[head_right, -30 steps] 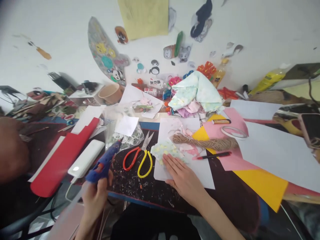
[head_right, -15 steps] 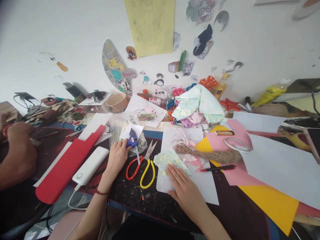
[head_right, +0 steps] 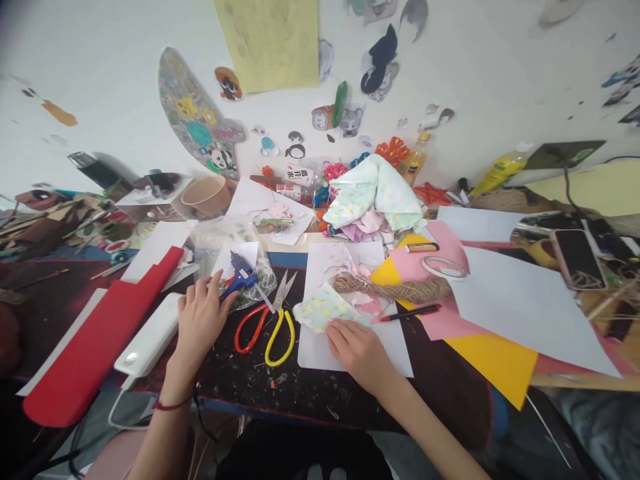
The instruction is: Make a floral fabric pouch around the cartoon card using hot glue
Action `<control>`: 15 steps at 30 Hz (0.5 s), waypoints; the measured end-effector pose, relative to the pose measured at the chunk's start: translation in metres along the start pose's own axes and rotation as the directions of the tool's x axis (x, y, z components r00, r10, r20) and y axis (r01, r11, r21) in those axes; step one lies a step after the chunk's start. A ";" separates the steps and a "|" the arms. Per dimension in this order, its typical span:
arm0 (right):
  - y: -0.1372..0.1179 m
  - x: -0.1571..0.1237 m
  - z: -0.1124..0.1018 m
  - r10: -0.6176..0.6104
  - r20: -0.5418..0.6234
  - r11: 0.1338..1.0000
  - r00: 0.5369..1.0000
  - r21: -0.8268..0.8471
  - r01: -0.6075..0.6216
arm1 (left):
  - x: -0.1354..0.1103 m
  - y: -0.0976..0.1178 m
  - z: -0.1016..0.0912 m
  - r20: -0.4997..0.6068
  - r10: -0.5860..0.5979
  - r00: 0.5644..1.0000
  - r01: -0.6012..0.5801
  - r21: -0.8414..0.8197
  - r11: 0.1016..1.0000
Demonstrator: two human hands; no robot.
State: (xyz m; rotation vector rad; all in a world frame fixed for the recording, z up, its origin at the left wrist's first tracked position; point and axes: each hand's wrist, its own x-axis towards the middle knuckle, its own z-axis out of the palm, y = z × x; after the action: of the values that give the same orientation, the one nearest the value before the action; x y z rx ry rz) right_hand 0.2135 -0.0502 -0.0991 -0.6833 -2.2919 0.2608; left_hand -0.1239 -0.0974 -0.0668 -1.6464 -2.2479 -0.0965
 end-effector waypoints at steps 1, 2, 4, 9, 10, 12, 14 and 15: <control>0.000 0.003 -0.002 0.085 -0.026 0.995 0.996 0.060 -0.083 | -0.001 -0.001 -0.002 -0.004 0.004 1.000 -0.004 0.004 1.000; 0.001 0.007 -0.005 0.156 -0.051 0.984 0.986 0.097 -0.151 | -0.003 0.000 -0.004 -0.013 0.008 1.000 -0.008 0.003 1.000; 0.004 0.018 -0.012 0.242 -0.095 0.966 0.966 0.113 -0.231 | -0.005 0.002 -0.010 -0.052 0.013 0.999 -0.014 -0.011 1.000; 0.016 0.064 -0.046 0.519 0.020 0.791 0.854 0.368 -0.490 | -0.003 0.034 -0.038 -0.202 0.124 0.972 -0.174 -0.254 0.951; 0.017 0.075 -0.055 0.545 0.055 0.747 0.836 0.422 -0.515 | 0.001 0.044 -0.046 -0.245 0.165 0.955 -0.244 -0.337 0.909; 0.018 0.099 -0.072 0.525 0.146 0.706 0.839 0.476 -0.524 | 0.014 0.066 -0.061 -0.296 0.227 0.928 -0.357 -0.530 0.769; 0.017 0.120 -0.087 0.478 0.227 0.683 0.848 0.510 -0.522 | 0.031 0.087 -0.077 -0.322 0.253 0.912 -0.409 -0.709 0.575; 0.016 0.130 -0.093 0.458 0.258 0.667 0.851 0.533 -0.521 | 0.041 0.096 -0.085 -0.301 0.267 0.915 -0.396 -0.791 0.466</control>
State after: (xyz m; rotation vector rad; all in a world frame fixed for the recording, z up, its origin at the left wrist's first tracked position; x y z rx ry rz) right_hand 0.2061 0.0333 0.0377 -0.9504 -1.8938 1.2388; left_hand -0.0251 -0.0510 0.0112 -2.4062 -1.7620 -1.3609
